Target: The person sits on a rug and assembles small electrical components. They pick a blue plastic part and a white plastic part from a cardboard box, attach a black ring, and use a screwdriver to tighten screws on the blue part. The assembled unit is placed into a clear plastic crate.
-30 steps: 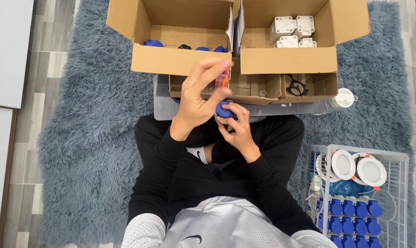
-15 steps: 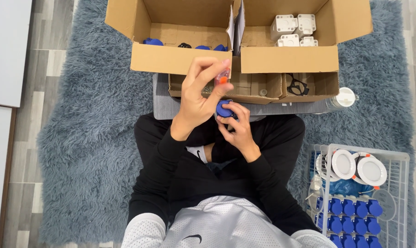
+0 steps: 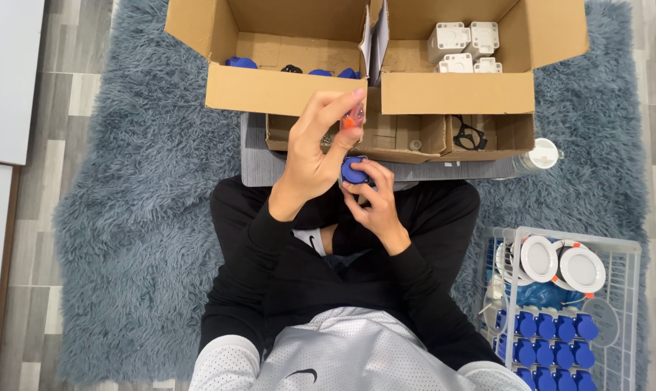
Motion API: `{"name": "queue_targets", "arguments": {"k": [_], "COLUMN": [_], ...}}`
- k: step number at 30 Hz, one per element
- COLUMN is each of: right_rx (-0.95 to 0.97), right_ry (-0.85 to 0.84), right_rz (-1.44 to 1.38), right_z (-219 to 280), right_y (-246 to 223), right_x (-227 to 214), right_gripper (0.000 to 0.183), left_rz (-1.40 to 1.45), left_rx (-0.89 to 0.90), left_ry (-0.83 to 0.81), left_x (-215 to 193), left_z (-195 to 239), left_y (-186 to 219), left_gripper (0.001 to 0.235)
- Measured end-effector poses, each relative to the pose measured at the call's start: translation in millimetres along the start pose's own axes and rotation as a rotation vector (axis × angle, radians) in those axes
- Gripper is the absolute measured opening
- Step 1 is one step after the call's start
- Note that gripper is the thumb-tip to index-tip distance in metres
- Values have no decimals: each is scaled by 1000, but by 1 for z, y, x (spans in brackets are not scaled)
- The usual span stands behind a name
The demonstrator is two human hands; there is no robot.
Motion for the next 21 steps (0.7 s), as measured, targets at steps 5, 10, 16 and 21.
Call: {"name": "queue_targets", "arguments": {"k": [5, 10, 16, 21], "right_rx": [1, 2, 4, 0], "right_ry": [2, 0, -6, -1], "right_rz": [-4, -5, -4, -6], "right_z": [-1, -1, -1, -1], "right_y": [-1, -2, 0, -1], "right_x": [0, 0, 0, 0], "right_gripper": [15, 15, 15, 14], "left_rz": [106, -58, 39, -33], "left_rx": [-18, 7, -12, 12], "left_ry": [-14, 22, -14, -19], "left_x": [2, 0, 0, -2], "left_z": [-4, 2, -5, -8], "left_y": [5, 1, 7, 8], "left_gripper": [35, 48, 35, 42]}}
Point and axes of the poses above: each hand's wrist, its own z-axis away from the middle knuckle, its own x-axis out of the palm, y = z × x, the point moved 7 cm from there along -z, towards the middle knuckle, and after that the axes turned 7 degrees about -z, right-handed, at the moved point
